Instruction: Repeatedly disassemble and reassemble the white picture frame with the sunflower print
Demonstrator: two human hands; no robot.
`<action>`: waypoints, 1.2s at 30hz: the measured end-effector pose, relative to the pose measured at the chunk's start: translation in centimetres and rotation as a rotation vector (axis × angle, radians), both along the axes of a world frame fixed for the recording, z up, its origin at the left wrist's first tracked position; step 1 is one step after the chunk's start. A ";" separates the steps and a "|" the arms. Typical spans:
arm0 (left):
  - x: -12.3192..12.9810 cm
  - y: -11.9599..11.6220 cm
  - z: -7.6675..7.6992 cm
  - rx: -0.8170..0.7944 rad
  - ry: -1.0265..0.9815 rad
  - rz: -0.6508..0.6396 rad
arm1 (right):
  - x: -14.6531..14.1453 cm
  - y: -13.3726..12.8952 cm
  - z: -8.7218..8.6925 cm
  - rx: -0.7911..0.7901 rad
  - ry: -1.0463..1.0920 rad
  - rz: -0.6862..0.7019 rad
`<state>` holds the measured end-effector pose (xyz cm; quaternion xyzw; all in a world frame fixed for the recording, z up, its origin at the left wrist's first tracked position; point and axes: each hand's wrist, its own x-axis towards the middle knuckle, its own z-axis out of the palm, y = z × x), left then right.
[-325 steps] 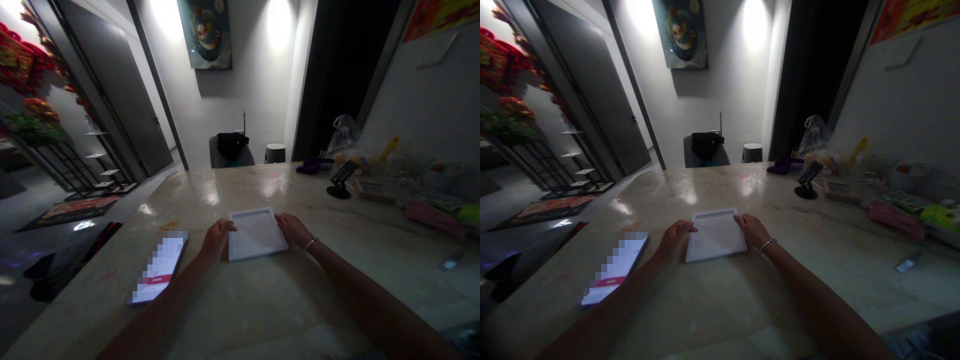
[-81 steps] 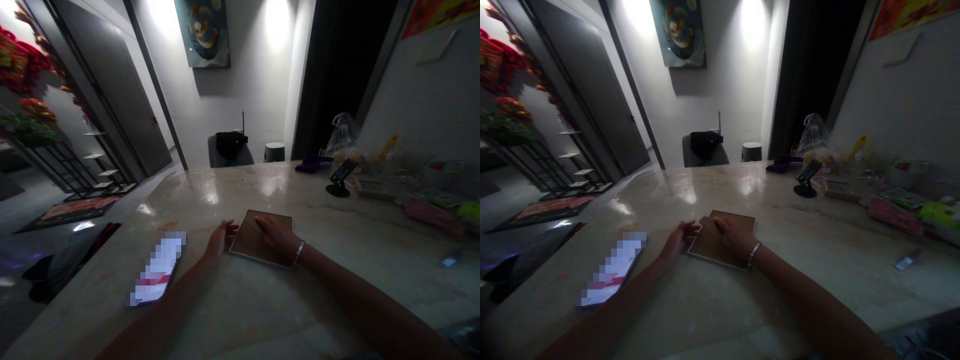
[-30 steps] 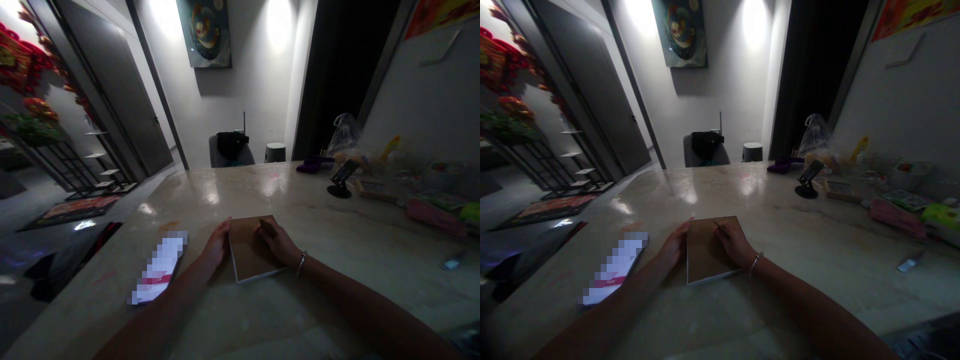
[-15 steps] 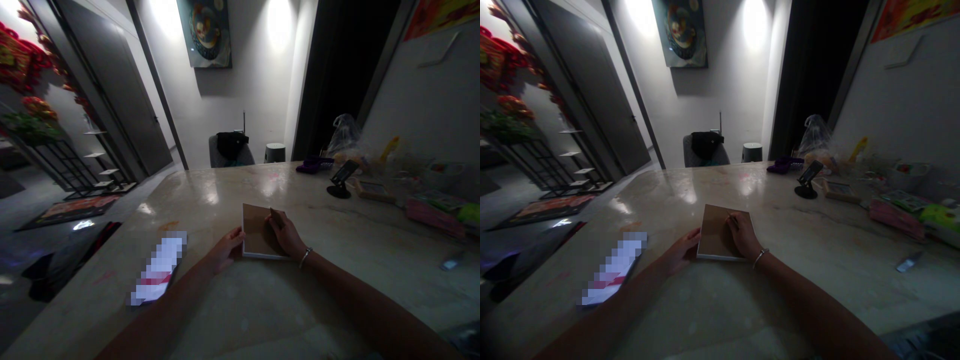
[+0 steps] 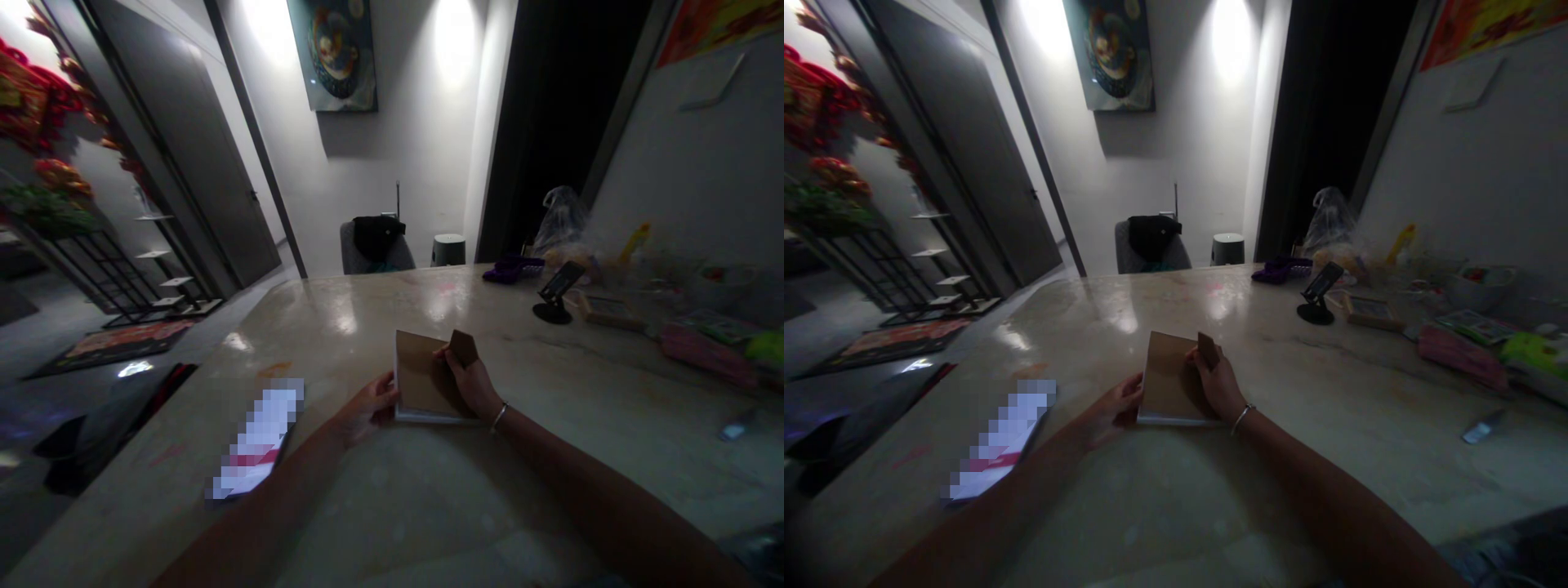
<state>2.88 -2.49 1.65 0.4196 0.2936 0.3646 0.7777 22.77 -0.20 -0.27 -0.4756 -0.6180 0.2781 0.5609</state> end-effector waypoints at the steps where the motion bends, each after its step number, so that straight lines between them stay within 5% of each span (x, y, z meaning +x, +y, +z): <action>1: 0.0 0.0 0.0 -0.005 -0.002 0.007 | 0.0 0.0 0.0 0.002 0.006 0.005; 15: 0.5 0.3 -0.4 -0.068 -0.070 0.084 | -0.4 -0.5 0.2 0.080 -0.077 0.085; 19: 0.9 0.5 -0.7 -0.044 0.011 0.189 | -0.6 -0.8 0.4 0.083 -0.094 0.131; 25: 0.5 1.3 -1.4 0.115 0.281 0.509 | -0.7 -0.9 0.3 0.072 -0.084 0.138; 36: -1.0 2.6 -1.2 0.190 0.305 0.553 | -1.0 -1.5 1.1 0.089 -0.152 0.242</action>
